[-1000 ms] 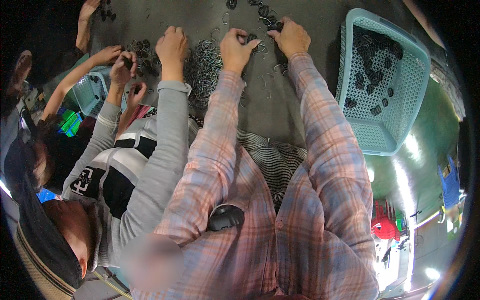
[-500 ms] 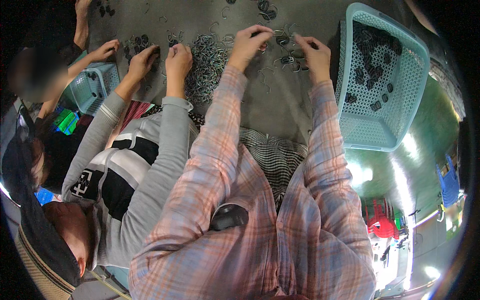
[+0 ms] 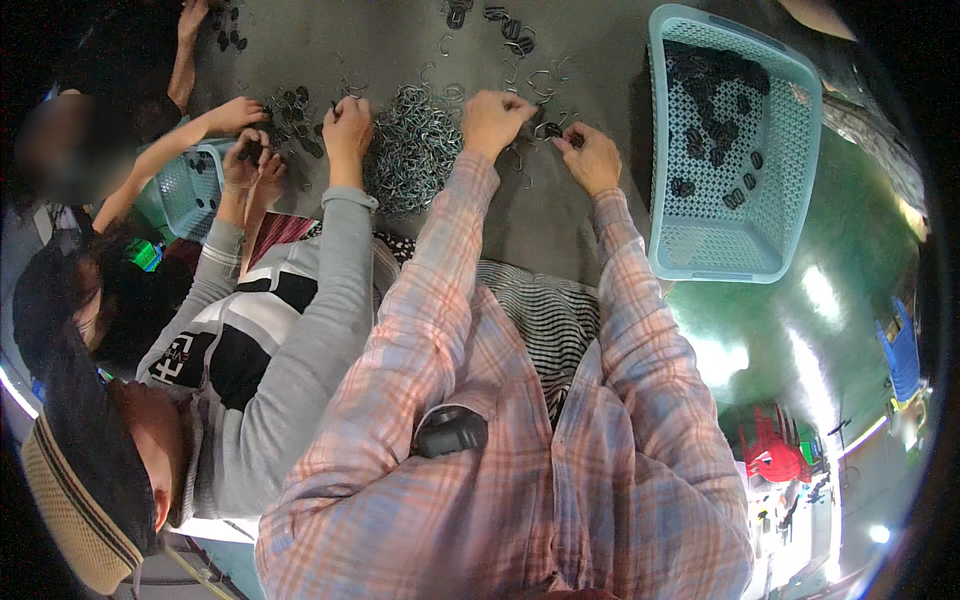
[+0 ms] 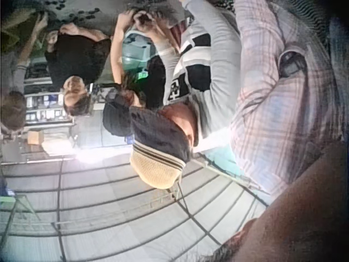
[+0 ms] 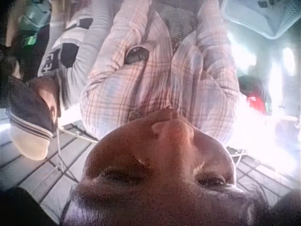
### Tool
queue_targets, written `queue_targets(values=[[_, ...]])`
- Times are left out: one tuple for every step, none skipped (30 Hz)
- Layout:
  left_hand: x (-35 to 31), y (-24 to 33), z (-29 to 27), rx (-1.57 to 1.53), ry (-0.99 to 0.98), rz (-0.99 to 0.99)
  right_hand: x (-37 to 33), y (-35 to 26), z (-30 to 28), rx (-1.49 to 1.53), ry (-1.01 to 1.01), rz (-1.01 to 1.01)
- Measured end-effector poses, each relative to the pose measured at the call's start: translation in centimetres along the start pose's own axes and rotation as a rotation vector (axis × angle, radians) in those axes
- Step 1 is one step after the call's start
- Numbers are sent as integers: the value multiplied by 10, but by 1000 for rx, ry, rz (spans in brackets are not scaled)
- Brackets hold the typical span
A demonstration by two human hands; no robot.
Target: The person sits at a table and assembles small metal hooks with black plastic components by hand. They pick up parts from a pile, connect them, and place the finished assemblies into a basket.
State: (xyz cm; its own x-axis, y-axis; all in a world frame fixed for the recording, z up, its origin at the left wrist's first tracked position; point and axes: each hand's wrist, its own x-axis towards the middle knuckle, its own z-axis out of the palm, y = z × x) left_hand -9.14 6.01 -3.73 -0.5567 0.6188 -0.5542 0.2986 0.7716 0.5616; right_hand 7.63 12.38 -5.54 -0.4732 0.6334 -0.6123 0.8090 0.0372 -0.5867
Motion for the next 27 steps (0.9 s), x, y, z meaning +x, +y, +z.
queue_targets(values=[[-5, -2, -5, 12, 24, -47, 0, -5, -2, 49, 0, -4], [-9, -2, -10, -125, 24, -92, 0, -9, -6, 311, -74, 103], [-15, 0, -12, -267, 8, -134, -3, -13, -13, 569, -142, 220], [-20, 3, -14, -408, -9, -177, -6, -15, -19, 830, -211, 333], [-23, 6, -17, -355, 1, -169, -7, -13, -19, 735, -187, 307], [-24, 13, -23, -303, 16, -158, -4, -10, -19, 640, -163, 275], [-24, 18, -27, -251, 31, -147, -3, -7, -19, 544, -138, 245], [-22, 17, -28, -227, 26, -126, -4, -3, -20, 555, -141, 229], [-23, 15, -30, -202, 23, -110, -8, -2, -22, 563, -149, 213], [-24, 13, -31, -177, 20, -94, -12, -1, -25, 573, -156, 197], [-25, 12, -32, -127, 11, -136, -15, 0, -28, 681, -252, 267], [-28, 21, -36, -77, 3, -172, -21, -4, -36, 790, -344, 334], [-30, 27, -39, -25, -4, -209, -25, -7, -41, 900, -439, 398], [-30, 27, -40, -1, -11, -199, -28, -7, -33, 693, -328, 341], [-29, 27, -37, 25, -25, -181, -32, 0, -29, 593, -218, 263], [-30, 28, -37, 55, -38, -164, -35, 4, -22, 494, -110, 188], [-32, 30, -38, 32, -49, -151, -37, 7, -18, 395, -3, 114], [-35, 32, -41, 14, -53, -144, -44, -7, -33, 485, -140, 275], [-39, 32, -45, -2, -55, -138, -41, 1, -19, 393, -64, 274], [-42, 33, -40, -22, -82, -131, -35, 25, 1, 300, 25, 298], [-41, 29, -26, -53, -137, -118, -36, 45, 9, 193, 126, 348], [-39, 26, -12, -84, -196, -108, -39, 67, 15, 237, 152, 448], [-42, 27, -12, -64, -213, -99, -44, 71, 14, 299, 158, 526], [-50, 31, -24, -46, -197, -97, -46, 65, 15, 360, 148, 574], [-57, 36, -33, -31, -189, -93, -47, 61, 17, 374, 170, 487], [-61, 43, -38, -52, -223, -138, -47, 60, 19, 384, 198, 407], [-70, 55, -45, -170, -243, -144, -46, 56, 20, 382, 220, 313]])
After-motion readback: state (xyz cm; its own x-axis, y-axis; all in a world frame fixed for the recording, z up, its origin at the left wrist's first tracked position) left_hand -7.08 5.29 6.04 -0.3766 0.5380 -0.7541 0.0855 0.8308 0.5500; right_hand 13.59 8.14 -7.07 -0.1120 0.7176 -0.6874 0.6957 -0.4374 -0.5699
